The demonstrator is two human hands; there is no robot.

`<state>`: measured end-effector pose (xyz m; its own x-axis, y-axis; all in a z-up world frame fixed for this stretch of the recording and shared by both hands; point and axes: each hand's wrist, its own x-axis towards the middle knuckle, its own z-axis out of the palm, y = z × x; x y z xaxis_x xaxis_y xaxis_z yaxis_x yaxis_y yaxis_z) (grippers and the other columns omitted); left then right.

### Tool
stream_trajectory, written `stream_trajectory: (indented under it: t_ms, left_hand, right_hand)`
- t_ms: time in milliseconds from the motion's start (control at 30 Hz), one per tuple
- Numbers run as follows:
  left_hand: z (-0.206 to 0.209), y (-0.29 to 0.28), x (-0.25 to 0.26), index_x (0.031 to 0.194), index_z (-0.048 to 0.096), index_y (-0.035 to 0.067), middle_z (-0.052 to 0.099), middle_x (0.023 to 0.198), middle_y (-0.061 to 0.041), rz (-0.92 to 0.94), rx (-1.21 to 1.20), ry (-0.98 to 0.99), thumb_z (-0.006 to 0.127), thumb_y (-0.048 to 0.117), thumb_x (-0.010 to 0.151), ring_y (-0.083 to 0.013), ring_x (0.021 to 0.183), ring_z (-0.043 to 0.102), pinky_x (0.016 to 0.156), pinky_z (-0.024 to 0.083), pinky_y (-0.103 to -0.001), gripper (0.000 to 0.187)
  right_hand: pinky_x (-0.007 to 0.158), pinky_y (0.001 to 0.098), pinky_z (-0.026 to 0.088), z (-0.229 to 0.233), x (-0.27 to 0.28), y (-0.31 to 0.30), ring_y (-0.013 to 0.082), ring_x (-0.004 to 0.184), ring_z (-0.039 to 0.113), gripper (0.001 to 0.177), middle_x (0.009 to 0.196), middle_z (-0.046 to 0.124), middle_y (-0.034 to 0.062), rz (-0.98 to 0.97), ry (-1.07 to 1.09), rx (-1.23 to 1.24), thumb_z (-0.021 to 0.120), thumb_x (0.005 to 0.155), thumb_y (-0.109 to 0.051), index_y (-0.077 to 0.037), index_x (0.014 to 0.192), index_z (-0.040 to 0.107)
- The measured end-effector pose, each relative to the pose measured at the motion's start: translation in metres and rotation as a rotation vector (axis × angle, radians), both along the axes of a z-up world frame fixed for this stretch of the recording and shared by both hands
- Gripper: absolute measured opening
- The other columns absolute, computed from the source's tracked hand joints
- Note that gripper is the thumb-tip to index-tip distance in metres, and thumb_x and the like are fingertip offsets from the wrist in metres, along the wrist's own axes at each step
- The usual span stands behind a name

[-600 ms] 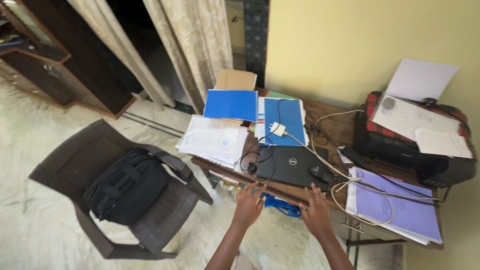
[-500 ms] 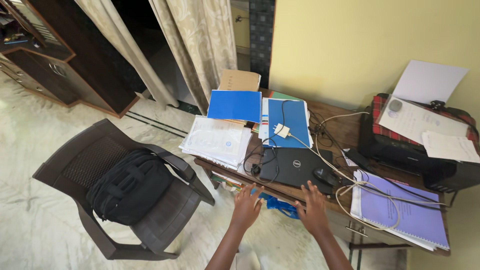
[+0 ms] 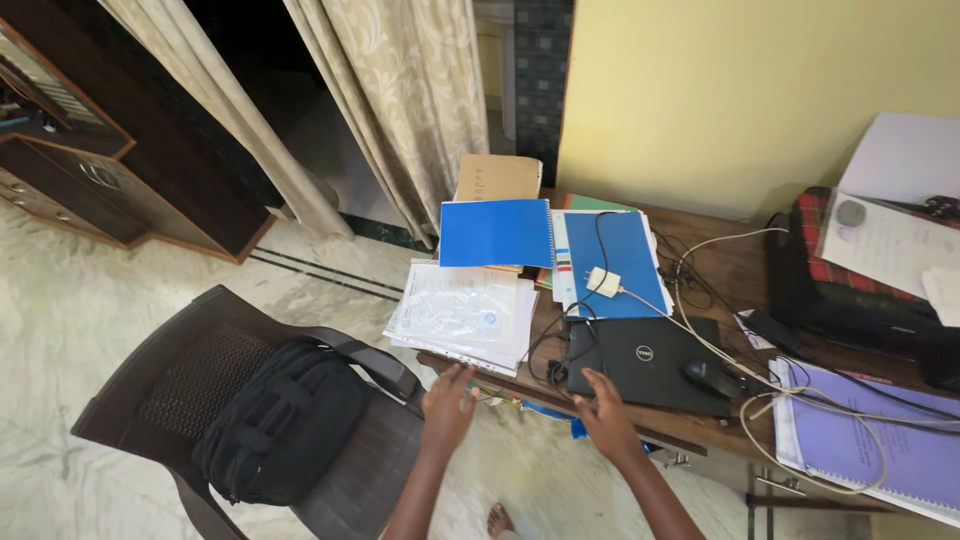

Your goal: The person organizes a desk by moving folders and notebooks, untangling various power and data cables, and plugging a power adapter into a wall socket.

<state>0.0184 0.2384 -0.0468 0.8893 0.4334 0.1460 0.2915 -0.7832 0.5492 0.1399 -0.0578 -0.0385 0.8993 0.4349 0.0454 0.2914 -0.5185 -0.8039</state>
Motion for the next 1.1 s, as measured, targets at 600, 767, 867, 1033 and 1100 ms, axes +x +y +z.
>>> stream_trajectory:
  t_ms: [600, 767, 867, 1033, 1100]
  left_hand:
    - [-0.032, 0.129, 0.144, 0.147, 0.038, -0.005, 0.045, 0.148, -0.028, 0.274, -0.154, -0.215, 0.068, 0.028, 0.095, -0.046, 0.135, 0.044, 0.108, 0.037, -0.053, 0.069]
    - [-0.09, 0.206, 0.179, 0.144, 0.045, -0.002, 0.053, 0.142, -0.025, 0.415, -0.048, -0.14, 0.07, 0.039, 0.093, -0.044, 0.134, 0.049, 0.112, 0.042, -0.052, 0.07]
    - [-0.098, 0.239, 0.186, 0.145, 0.045, 0.001, 0.05, 0.145, -0.025, 0.511, -0.097, 0.055, 0.069, 0.05, 0.092, -0.0446, 0.134, 0.048, 0.109, 0.041, -0.056, 0.077]
    - [-0.111, 0.268, 0.2, 0.149, 0.042, 0.006, 0.05, 0.147, -0.023, 0.317, -0.173, 0.425, 0.065, 0.062, 0.089, -0.0429, 0.135, 0.05, 0.107, 0.043, -0.057, 0.085]
    - [-0.117, 0.271, 0.21, 0.156, 0.033, 0.011, 0.051, 0.146, -0.021, 0.217, -0.178, 0.459, 0.064, 0.061, 0.089, -0.0413, 0.134, 0.05, 0.105, 0.043, -0.057, 0.088]
  right_hand:
    - [0.102, 0.0457, 0.05, -0.069, 0.135, 0.156, 0.0343, 0.131, 0.058, 0.068, 0.141, 0.057, 0.0224, 0.086, 0.162, 0.09, 0.068, 0.091, -0.033, -0.005, 0.147, 0.043]
    - [0.105, 0.0492, 0.045, -0.118, 0.175, 0.189, 0.0398, 0.128, 0.054, 0.071, 0.139, 0.055, 0.0262, -0.035, 0.194, -0.127, 0.073, 0.089, -0.039, -0.001, 0.143, 0.047]
    - [0.104, 0.049, 0.047, -0.13, 0.191, 0.192, 0.04, 0.122, 0.058, 0.07, 0.133, 0.059, 0.0272, -0.146, 0.223, -0.106, 0.075, 0.085, -0.039, 0.002, 0.138, 0.053]
    - [0.108, 0.0515, 0.042, -0.144, 0.194, 0.208, 0.044, 0.127, 0.052, 0.067, 0.13, 0.059, 0.0288, -0.283, 0.096, -0.175, 0.079, 0.081, -0.034, 0.003, 0.132, 0.058]
    - [0.11, 0.0501, 0.044, -0.147, 0.198, 0.215, 0.0428, 0.128, 0.053, 0.069, 0.133, 0.058, 0.029, -0.373, 0.265, -0.22, 0.076, 0.083, -0.037, -0.001, 0.138, 0.056]
